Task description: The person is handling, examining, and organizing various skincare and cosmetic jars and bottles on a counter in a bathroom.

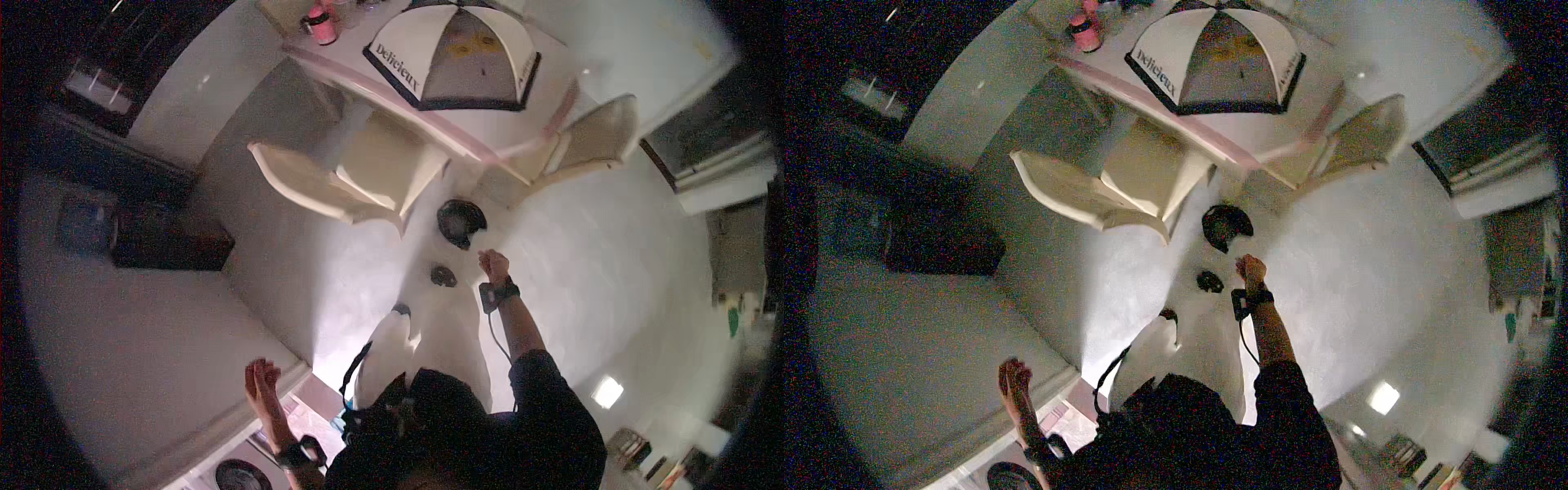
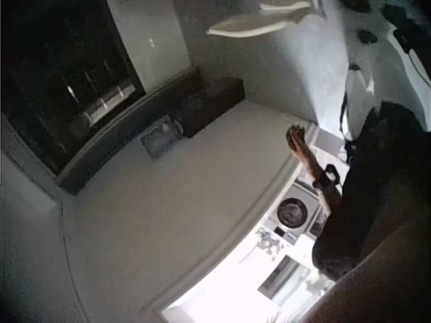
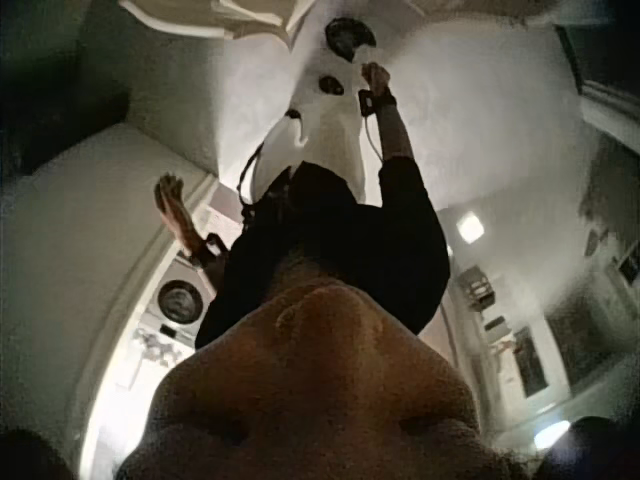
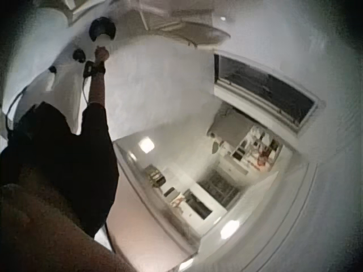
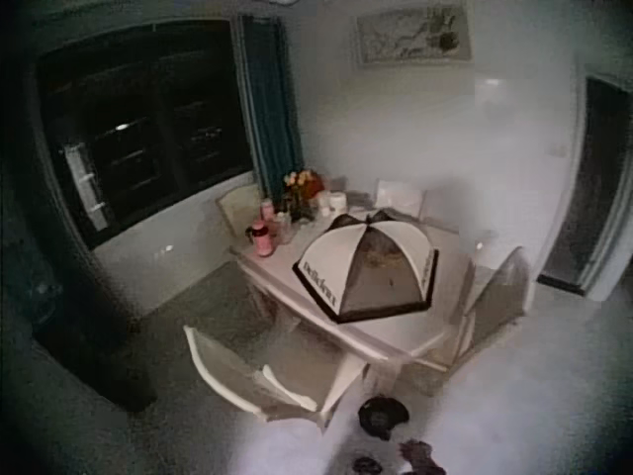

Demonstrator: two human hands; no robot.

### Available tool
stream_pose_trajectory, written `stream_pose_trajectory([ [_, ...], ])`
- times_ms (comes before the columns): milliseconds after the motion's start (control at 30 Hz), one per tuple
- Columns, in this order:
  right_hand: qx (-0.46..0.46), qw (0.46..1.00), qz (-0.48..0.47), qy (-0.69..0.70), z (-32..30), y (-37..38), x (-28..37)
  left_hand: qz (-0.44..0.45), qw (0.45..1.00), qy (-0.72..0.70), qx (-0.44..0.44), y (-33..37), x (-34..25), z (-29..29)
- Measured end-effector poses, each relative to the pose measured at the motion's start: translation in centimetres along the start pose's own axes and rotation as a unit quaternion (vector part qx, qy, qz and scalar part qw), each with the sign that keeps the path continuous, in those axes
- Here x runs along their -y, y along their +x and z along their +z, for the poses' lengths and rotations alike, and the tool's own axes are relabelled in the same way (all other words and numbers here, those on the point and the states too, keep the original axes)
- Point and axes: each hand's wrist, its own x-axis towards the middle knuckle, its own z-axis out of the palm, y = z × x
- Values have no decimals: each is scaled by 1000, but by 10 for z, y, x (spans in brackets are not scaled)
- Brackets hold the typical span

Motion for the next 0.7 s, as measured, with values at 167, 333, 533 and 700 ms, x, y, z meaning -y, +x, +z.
stream_pose_trajectory([
  [167,120,978,115,124,-62,130,-29,-44,984,62,-162,-50,12,36],
  [333,-5,987,64,-149,-70,234,-44,-48,975,149,-155,-84,1,62],
  [533,-96,965,242,-17,-37,264,-101,-221,903,232,-286,-97,-17,123],
  [700,-18,974,225,-1,-75,304,-99,-286,893,195,-288,-107,9,116],
])
